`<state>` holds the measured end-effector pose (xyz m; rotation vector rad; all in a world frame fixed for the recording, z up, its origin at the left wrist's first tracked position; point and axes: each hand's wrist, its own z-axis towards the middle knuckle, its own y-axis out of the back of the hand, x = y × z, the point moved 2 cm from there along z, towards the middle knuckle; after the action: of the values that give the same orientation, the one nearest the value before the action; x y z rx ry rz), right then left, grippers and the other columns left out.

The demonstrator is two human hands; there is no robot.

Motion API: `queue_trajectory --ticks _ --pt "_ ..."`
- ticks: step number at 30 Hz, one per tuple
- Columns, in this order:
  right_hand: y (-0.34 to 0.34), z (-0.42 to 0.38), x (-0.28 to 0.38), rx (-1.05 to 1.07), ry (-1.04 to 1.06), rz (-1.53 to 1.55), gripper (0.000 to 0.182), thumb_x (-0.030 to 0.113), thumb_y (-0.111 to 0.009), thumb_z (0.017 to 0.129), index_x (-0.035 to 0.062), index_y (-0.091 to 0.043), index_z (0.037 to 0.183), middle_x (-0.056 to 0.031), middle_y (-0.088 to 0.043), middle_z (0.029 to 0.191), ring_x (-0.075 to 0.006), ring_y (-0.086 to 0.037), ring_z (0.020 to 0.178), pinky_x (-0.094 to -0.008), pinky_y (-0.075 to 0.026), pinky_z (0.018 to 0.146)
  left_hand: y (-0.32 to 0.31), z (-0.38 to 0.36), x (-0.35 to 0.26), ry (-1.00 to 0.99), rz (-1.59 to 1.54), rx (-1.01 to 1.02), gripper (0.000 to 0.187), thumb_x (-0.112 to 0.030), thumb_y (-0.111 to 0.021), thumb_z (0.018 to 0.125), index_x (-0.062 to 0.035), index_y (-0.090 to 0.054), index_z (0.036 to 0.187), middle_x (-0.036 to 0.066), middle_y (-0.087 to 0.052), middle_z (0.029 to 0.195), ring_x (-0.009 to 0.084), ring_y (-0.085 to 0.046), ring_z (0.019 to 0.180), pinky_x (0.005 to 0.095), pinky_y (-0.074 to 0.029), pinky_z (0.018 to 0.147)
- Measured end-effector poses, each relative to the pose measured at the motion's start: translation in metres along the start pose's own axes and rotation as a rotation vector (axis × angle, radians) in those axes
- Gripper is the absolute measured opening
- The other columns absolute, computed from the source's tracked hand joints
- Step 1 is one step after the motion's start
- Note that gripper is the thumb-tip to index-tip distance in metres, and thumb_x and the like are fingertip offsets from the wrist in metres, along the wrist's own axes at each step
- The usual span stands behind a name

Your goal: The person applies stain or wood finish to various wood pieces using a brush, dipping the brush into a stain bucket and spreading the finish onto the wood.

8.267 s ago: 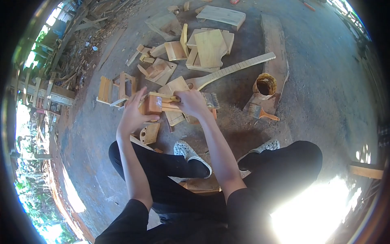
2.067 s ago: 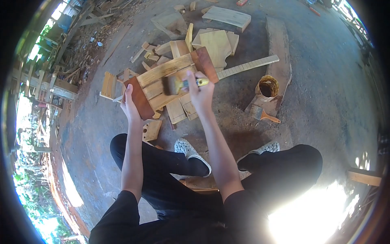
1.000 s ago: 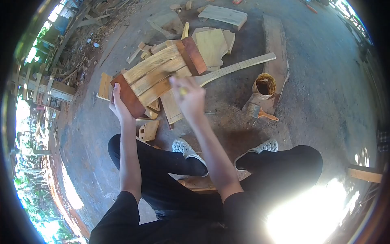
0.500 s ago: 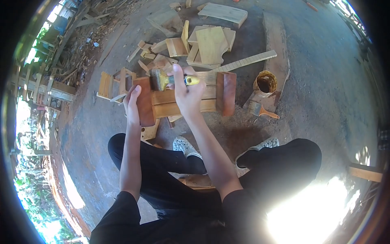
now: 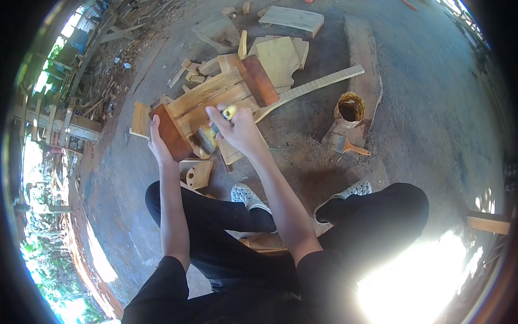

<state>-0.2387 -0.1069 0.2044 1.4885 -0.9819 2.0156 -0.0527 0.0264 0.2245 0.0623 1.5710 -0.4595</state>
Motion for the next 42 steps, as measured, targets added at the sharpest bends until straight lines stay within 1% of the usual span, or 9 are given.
queue_trajectory --ticks 4,7,16,20,24,29,35,37,42 --pt "0.028 0.01 0.001 -0.14 0.122 -0.01 0.034 0.026 -0.069 0.105 -0.002 -0.072 0.086 -0.0076 -0.072 0.073 -0.0103 -0.067 0.054 -0.0222 -0.05 0.047 0.004 -0.005 -0.008 -0.112 0.14 0.04 0.052 -0.035 -0.077 0.095 0.0067 -0.071 0.125 0.009 -0.072 0.116 0.0158 -0.066 0.105 0.0302 -0.051 0.096" --pt "0.064 0.019 0.005 -0.455 0.527 -0.502 0.024 0.018 -0.072 0.102 0.0003 -0.069 0.085 -0.009 -0.065 0.071 -0.0175 -0.063 0.058 -0.0325 -0.048 0.054 0.002 -0.01 -0.011 -0.223 0.252 0.085 0.051 -0.029 -0.079 0.094 0.0083 -0.069 0.128 0.01 -0.073 0.119 0.0156 -0.066 0.107 0.0296 -0.049 0.099" --pt "0.077 0.015 -0.013 -0.445 0.432 -0.678 0.031 0.016 -0.072 0.1 0.0003 -0.056 0.079 -0.019 -0.064 0.078 -0.0437 -0.06 0.068 -0.0428 -0.047 0.058 -0.011 -0.019 -0.009 -0.253 0.278 0.089 0.053 -0.023 -0.083 0.092 0.0099 -0.068 0.13 0.014 -0.074 0.119 0.0173 -0.067 0.11 0.0302 -0.049 0.102" --pt "0.08 0.018 -0.033 -0.264 0.267 -0.81 0.034 0.022 -0.072 0.1 0.0 -0.056 0.079 -0.023 -0.065 0.078 -0.0467 -0.063 0.073 -0.0496 -0.047 0.059 -0.01 -0.011 -0.015 -0.28 0.309 0.025 0.056 -0.029 -0.08 0.093 0.0089 -0.067 0.133 0.015 -0.072 0.124 0.02 -0.067 0.113 0.0315 -0.049 0.102" --pt "0.081 0.019 -0.023 -0.289 0.303 -0.749 0.032 0.02 -0.073 0.099 0.0003 -0.058 0.079 -0.0205 -0.063 0.072 -0.0437 -0.061 0.064 -0.0462 -0.047 0.057 -0.008 -0.014 -0.025 -0.222 0.287 0.041 0.057 -0.03 -0.079 0.094 0.0092 -0.067 0.133 0.015 -0.072 0.124 0.0203 -0.067 0.113 0.0317 -0.049 0.102" --pt "0.086 0.026 -0.016 -0.491 0.421 -0.421 0.029 0.018 -0.075 0.099 0.0015 -0.061 0.079 -0.0146 -0.054 0.065 -0.0296 -0.05 0.053 -0.0367 -0.043 0.054 0.001 -0.011 -0.006 -0.187 0.319 0.119 0.059 -0.032 -0.079 0.093 0.0101 -0.067 0.133 0.015 -0.072 0.123 0.0213 -0.068 0.113 0.0325 -0.05 0.102" --pt "0.085 0.022 -0.032 -0.336 0.231 -0.547 0.033 0.023 -0.073 0.101 0.0006 -0.06 0.079 -0.017 -0.058 0.065 -0.0375 -0.054 0.057 -0.0412 -0.046 0.057 -0.01 -0.015 -0.011 -0.216 0.293 0.044 0.058 -0.031 -0.079 0.093 0.01 -0.067 0.132 0.016 -0.073 0.123 0.0216 -0.068 0.114 0.0327 -0.049 0.103" --pt "0.082 0.018 -0.029 -0.101 0.139 -0.672 0.035 0.026 -0.073 0.1 0.0015 -0.06 0.079 -0.0189 -0.058 0.064 -0.0394 -0.057 0.058 -0.0434 -0.046 0.057 -0.006 -0.01 -0.011 -0.212 0.286 0.052 0.058 -0.031 -0.079 0.093 0.0097 -0.068 0.131 0.015 -0.073 0.123 0.0214 -0.068 0.114 0.0329 -0.049 0.103" --pt "0.086 0.019 -0.035 -0.224 0.158 -0.617 0.034 0.026 -0.074 0.1 0.0003 -0.061 0.08 -0.0192 -0.059 0.064 -0.0391 -0.059 0.057 -0.0423 -0.046 0.055 -0.004 -0.01 -0.012 -0.213 0.287 0.057 0.056 -0.032 -0.079 0.093 0.0091 -0.069 0.13 0.014 -0.072 0.123 0.0203 -0.067 0.112 0.0323 -0.05 0.101"
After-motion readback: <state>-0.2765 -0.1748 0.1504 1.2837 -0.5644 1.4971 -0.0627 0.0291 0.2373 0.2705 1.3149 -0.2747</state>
